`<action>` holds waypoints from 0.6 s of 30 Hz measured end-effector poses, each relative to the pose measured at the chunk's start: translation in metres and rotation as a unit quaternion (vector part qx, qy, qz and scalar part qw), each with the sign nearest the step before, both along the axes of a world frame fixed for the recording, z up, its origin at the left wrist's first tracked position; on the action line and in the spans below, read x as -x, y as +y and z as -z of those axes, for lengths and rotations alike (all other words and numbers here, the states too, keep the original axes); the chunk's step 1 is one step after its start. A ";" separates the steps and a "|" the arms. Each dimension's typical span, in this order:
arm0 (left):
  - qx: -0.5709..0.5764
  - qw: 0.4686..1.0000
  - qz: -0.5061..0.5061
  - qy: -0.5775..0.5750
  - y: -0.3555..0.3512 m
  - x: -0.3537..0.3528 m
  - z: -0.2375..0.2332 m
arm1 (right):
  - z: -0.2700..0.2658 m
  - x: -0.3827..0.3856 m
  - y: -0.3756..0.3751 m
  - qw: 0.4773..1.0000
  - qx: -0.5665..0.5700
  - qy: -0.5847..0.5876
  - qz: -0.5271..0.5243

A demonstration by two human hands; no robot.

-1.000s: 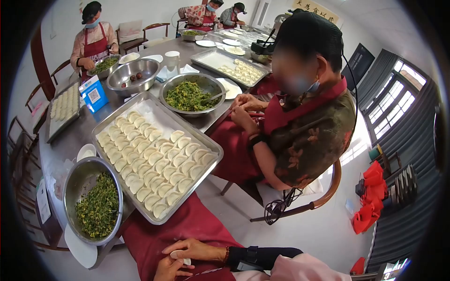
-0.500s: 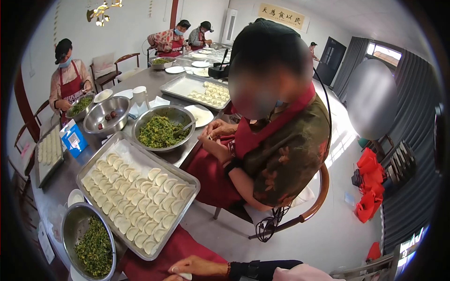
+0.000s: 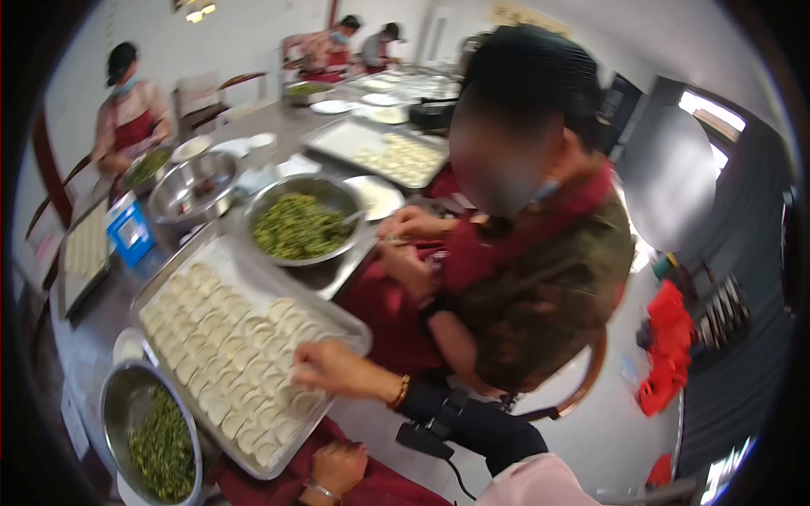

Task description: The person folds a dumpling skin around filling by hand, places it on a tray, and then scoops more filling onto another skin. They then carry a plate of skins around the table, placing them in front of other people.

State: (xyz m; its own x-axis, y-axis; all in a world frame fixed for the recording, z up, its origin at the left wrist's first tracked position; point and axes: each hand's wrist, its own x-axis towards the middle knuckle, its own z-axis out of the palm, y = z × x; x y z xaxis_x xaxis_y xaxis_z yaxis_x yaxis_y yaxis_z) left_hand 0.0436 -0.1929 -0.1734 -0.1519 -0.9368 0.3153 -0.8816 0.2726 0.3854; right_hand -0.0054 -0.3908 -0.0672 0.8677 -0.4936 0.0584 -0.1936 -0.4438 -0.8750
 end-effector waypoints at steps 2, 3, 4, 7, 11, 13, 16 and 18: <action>0.022 0.999 -0.023 0.024 -0.003 0.001 0.004 | 0.010 -0.021 -0.025 0.988 0.146 -0.029 0.039; 0.037 0.998 -0.009 0.048 -0.004 -0.001 -0.002 | 0.006 -0.030 -0.038 0.990 0.135 -0.029 0.033; 0.063 0.996 -0.006 0.065 -0.003 -0.001 -0.001 | -0.003 -0.038 -0.047 0.996 0.080 0.001 0.041; 0.066 0.994 -0.003 0.088 -0.002 -0.004 0.004 | -0.005 -0.067 -0.075 0.996 0.066 -0.007 0.064; 0.052 0.994 0.014 0.094 -0.005 -0.002 0.008 | 0.003 -0.103 -0.103 0.983 0.178 -0.025 0.019; 0.047 0.993 0.019 0.107 -0.008 -0.003 0.009 | 0.015 -0.118 -0.118 0.964 0.255 -0.070 -0.005; 0.029 0.992 0.029 0.117 -0.010 -0.002 0.011 | 0.035 -0.134 -0.136 0.952 0.292 -0.030 -0.093; 0.026 0.992 0.033 0.119 -0.011 0.001 0.014 | 0.046 -0.138 -0.144 0.950 0.279 -0.004 -0.140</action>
